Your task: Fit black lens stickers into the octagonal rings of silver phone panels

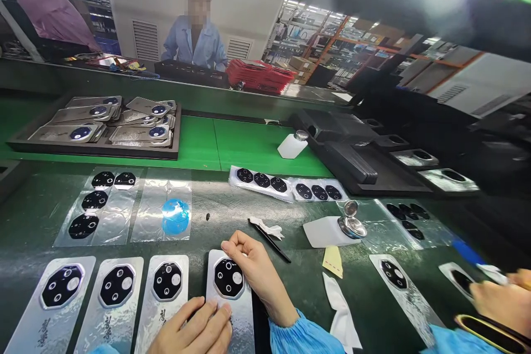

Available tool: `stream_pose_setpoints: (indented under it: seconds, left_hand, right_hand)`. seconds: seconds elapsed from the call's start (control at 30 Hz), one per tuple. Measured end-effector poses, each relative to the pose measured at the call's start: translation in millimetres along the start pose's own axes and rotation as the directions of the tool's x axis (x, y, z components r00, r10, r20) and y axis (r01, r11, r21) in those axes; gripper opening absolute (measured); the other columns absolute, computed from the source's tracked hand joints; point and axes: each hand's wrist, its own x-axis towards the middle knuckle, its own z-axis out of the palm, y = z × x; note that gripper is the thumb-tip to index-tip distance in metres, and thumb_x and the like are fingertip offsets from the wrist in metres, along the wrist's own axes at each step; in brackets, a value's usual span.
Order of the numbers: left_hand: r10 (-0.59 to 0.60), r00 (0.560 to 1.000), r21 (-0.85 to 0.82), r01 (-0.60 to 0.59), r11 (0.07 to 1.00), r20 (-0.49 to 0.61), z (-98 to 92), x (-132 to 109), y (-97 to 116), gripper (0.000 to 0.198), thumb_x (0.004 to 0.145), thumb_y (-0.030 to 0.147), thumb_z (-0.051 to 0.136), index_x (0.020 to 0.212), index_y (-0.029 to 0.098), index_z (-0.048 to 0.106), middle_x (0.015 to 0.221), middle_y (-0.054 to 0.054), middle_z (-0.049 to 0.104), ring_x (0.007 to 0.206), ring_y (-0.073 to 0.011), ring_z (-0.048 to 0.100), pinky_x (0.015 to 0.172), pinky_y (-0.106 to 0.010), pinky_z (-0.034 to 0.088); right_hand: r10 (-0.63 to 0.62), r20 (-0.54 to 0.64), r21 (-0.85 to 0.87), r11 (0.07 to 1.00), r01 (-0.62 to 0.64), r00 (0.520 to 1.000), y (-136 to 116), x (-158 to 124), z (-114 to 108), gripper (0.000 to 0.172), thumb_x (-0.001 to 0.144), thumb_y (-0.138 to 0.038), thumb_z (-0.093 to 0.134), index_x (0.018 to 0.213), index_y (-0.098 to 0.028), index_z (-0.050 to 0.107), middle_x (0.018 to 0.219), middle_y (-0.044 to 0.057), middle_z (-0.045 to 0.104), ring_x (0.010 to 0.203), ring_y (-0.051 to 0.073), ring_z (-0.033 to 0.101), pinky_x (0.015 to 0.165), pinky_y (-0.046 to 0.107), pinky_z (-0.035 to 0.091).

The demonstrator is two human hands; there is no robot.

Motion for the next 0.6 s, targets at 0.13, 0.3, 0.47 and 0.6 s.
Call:
stream_pose_setpoints:
  seconds: [0.13, 0.3, 0.47, 0.6]
  left_hand:
    - [-0.008, 1.000, -0.012, 0.008, 1.000, 0.009, 0.7, -1, 0, 0.032, 0.102, 0.017, 0.042, 0.091, 0.014, 0.071, 0.098, -0.001, 0.077, 0.091, -0.0124, 0.069, 0.113, -0.030, 0.036]
    - [-0.032, 0.999, 0.004, 0.032, 0.999, 0.017, 4.2, -7, 2, 0.027, 0.100, 0.016, 0.044, 0.096, 0.013, 0.071, 0.098, -0.002, 0.077, 0.095, -0.0140, 0.068, 0.109, -0.029, 0.038]
    - [-0.040, 0.996, 0.043, 0.036, 0.998, 0.085, 12.1, -21, 4, 0.024, 0.098, 0.017, 0.045, 0.099, 0.012, 0.069, 0.101, -0.005, 0.075, 0.098, -0.0164, 0.068, 0.098, -0.029, 0.045]
    - [-0.050, 0.993, 0.067, 0.043, 0.997, 0.108, 13.5, -25, 5, 0.026, 0.100, 0.019, 0.042, 0.100, 0.012, 0.068, 0.103, -0.004, 0.075, 0.099, -0.0169, 0.068, 0.095, -0.029, 0.047]
  right_hand:
    - [-0.004, 0.003, -0.024, 1.000, 0.004, 1.000, 1, 1, 0, 0.046, 0.083, -0.061, 0.060, 0.066, -0.022, 0.043, 0.058, -0.007, 0.036, 0.055, 0.010, 0.032, 0.053, 0.025, 0.026]
    - [-0.052, -0.020, -0.130, 0.990, 0.049, 0.998, 2, -3, 6, 0.038, 0.088, -0.049, 0.059, 0.066, -0.022, 0.044, 0.059, -0.007, 0.039, 0.057, 0.011, 0.037, 0.056, 0.025, 0.029]
    - [-0.344, -0.001, -0.558, 0.779, 0.285, 0.939, -2, -2, 8, 0.025, 0.096, -0.034, 0.055, 0.074, -0.022, 0.055, 0.079, -0.001, 0.056, 0.074, 0.015, 0.054, 0.067, 0.026, 0.039]
    - [-0.479, 0.050, -0.669, 0.635, 0.385, 0.877, -7, 24, 3, 0.015, 0.097, -0.023, 0.050, 0.100, -0.023, 0.065, 0.100, 0.006, 0.063, 0.097, 0.023, 0.058, 0.082, 0.034, 0.045]
